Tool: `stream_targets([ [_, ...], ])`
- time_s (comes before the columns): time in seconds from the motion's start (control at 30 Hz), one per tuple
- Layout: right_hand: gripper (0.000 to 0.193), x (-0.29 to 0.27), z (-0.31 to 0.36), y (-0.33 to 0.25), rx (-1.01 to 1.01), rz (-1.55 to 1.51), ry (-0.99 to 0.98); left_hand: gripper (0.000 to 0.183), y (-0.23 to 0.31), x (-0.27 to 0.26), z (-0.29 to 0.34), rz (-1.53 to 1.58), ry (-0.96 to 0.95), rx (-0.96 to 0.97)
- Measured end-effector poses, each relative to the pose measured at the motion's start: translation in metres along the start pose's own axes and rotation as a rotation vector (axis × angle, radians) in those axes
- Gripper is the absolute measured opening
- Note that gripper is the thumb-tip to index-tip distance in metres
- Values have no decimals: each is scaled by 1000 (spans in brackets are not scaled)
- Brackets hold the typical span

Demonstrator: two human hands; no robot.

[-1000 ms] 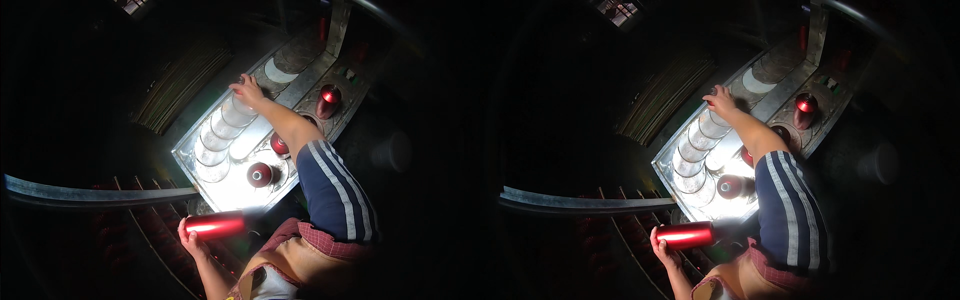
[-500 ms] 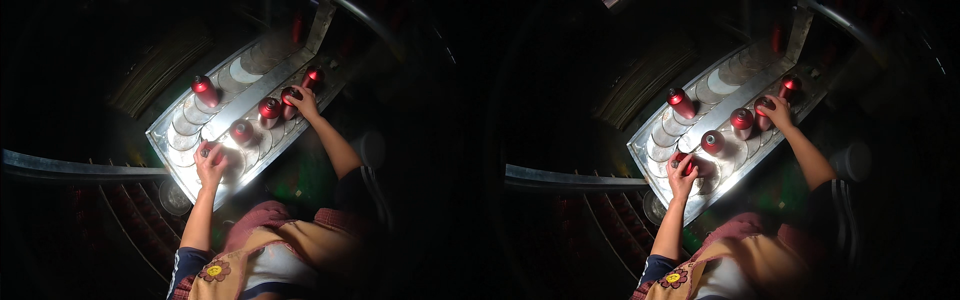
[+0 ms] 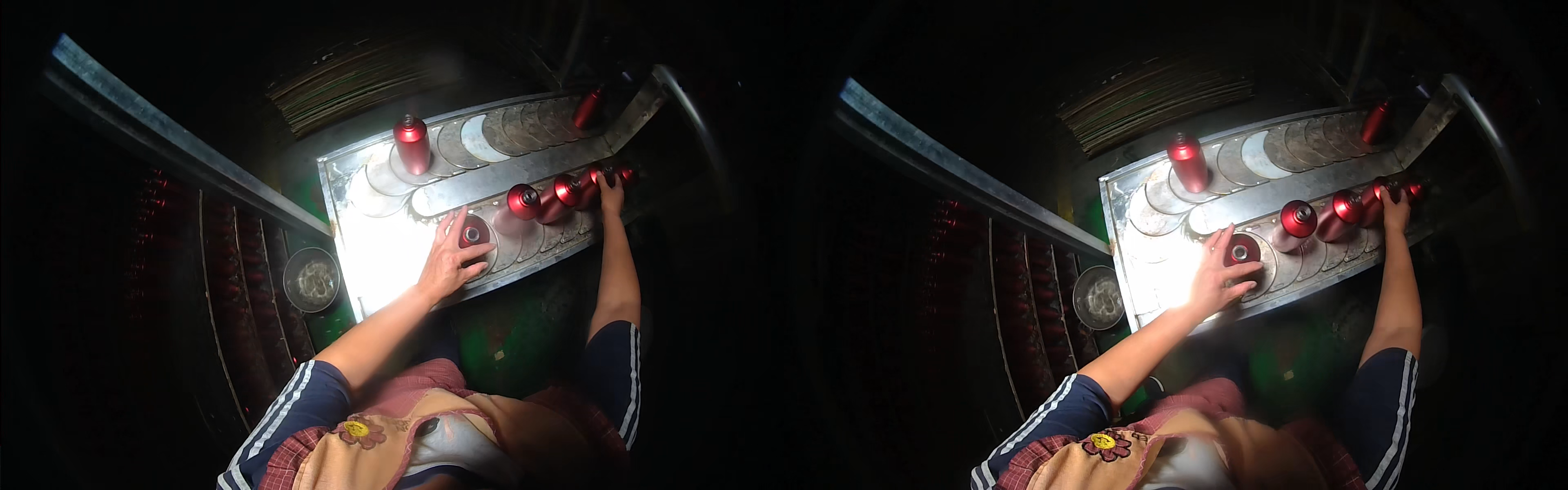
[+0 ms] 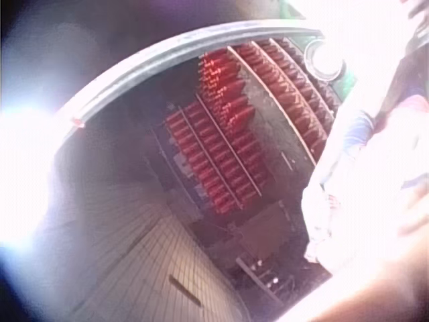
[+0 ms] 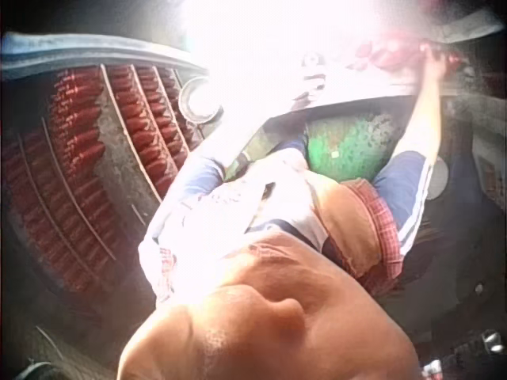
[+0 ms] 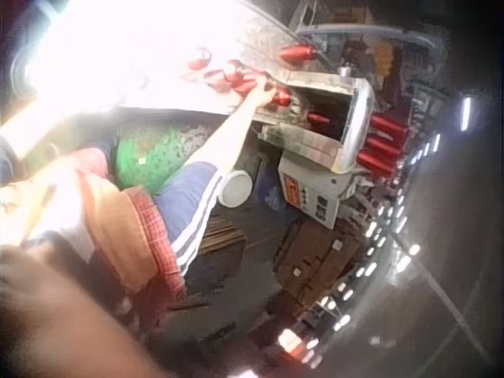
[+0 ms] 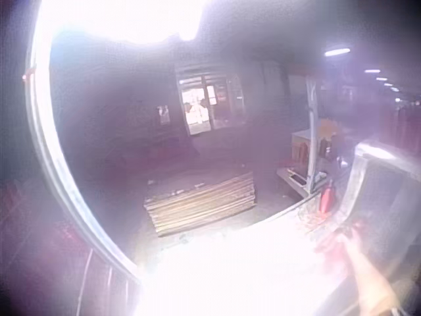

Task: The person repeatedly picks up red cylindrical cans from a curved rack and places them into circular indentations on a metal tray. The person handles the cans one at a time, moving them from the rack to the tray in a repetitive sequence.

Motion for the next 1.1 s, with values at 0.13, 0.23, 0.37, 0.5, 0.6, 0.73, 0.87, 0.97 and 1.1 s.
stream_targets([
  [0.13,44,-60,107,-42,-209,-263,261,23,-28,-105,113,454,-88,-265],
  [0.23,35,-68,246,-115,-121,-612,238,15,-77,-209,238,578,-225,-574],
  [0.37,32,-33,414,-282,-285,-746,89,17,-145,-406,439,476,-190,-755],
  [0.5,31,6,549,-474,-575,-832,-199,30,-155,-622,659,1056,743,-455],
  [0.6,29,43,654,-605,-799,-964,-519,41,-163,-680,782,1067,872,-824],
  [0.73,30,82,810,-728,-1017,-992,-950,44,-169,-704,879,306,675,-1348],
  [0.87,40,136,956,-848,-1350,-897,-1235,37,-184,-782,932,219,1237,-1321],
  [0.97,56,190,1067,-939,-1569,-883,-1405,42,-218,-846,937,-15,1272,-1286],
  [1.1,68,272,1213,-1060,-1795,-742,-1325,58,-292,-927,921,-582,1126,-1315],
])
Point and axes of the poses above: each hand's wrist, its own z-axis away from the middle knuckle, its own x-axis out of the palm, y = z × x, the point moved 4 cm from there along -z, towards the middle knuckle, and after that the axes turned 7 degrees about -x, right-handed, at the moved point
